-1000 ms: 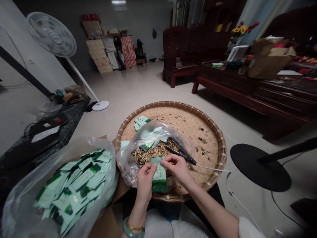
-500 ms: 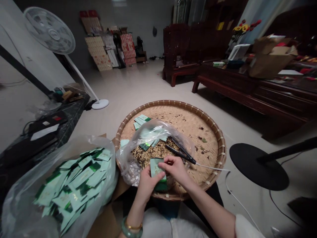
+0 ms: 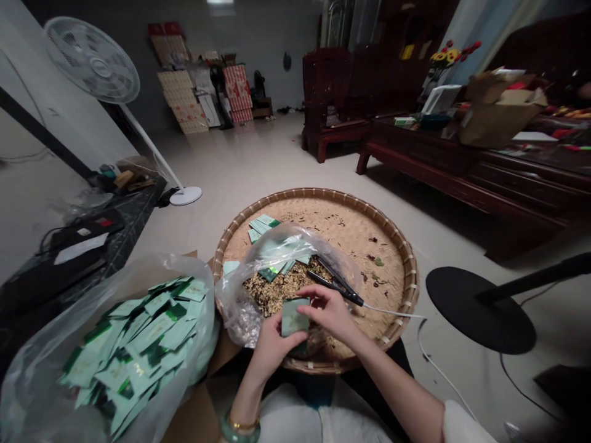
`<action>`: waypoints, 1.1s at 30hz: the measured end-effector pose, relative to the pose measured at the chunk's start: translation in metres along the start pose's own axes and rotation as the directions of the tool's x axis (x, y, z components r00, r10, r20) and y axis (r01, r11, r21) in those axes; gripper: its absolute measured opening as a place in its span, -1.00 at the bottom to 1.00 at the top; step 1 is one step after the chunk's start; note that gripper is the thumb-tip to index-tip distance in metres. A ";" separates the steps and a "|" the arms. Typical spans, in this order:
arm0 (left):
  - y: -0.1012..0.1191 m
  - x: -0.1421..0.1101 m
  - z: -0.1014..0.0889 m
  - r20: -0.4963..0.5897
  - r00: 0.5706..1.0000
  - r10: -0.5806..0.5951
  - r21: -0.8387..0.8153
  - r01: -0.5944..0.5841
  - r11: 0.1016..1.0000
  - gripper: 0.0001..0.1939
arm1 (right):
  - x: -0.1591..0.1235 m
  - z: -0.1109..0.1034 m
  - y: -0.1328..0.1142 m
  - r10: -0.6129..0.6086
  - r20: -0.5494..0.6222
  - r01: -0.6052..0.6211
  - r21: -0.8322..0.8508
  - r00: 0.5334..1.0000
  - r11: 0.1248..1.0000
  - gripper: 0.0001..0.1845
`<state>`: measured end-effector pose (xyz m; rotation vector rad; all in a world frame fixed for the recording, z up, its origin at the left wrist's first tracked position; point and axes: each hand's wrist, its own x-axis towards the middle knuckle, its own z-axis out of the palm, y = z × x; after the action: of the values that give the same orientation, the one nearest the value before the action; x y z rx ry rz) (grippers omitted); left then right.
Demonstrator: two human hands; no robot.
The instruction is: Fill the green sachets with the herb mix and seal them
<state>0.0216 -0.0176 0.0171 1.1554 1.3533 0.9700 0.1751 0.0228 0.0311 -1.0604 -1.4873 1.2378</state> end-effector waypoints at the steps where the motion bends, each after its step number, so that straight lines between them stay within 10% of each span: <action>1: 0.002 -0.001 -0.002 -0.020 0.999 0.050 0.038 -0.049 0.998 -0.70 | -0.005 -0.005 -0.007 -0.092 0.006 0.092 -0.028 0.996 0.995 -0.77; 6: 0.009 -0.005 -0.008 -0.008 0.973 0.232 0.047 -0.231 0.972 -0.72 | -0.031 -0.024 -0.045 -0.513 0.157 0.537 -0.268 0.844 0.800 -0.82; 12: 0.005 -0.007 -0.010 0.030 0.964 0.264 0.070 -0.265 0.962 -0.63 | -0.040 -0.023 -0.058 -0.616 0.283 0.661 -0.504 0.735 0.556 -0.81; 23: 0.002 -0.007 -0.005 0.039 0.976 0.214 0.176 -0.218 0.960 -0.49 | -0.041 -0.010 -0.054 -0.494 0.296 0.524 -0.739 0.818 0.424 -0.93; 33: 0.001 -0.006 -0.004 0.060 0.969 0.240 0.319 -0.246 0.915 -0.38 | -0.014 0.003 -0.059 -0.024 0.435 0.413 -0.835 0.900 0.364 -0.91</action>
<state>0.0177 -0.0228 0.0195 1.6109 1.4108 0.9269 0.1715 0.0007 0.0877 -1.2553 -2.6699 0.2675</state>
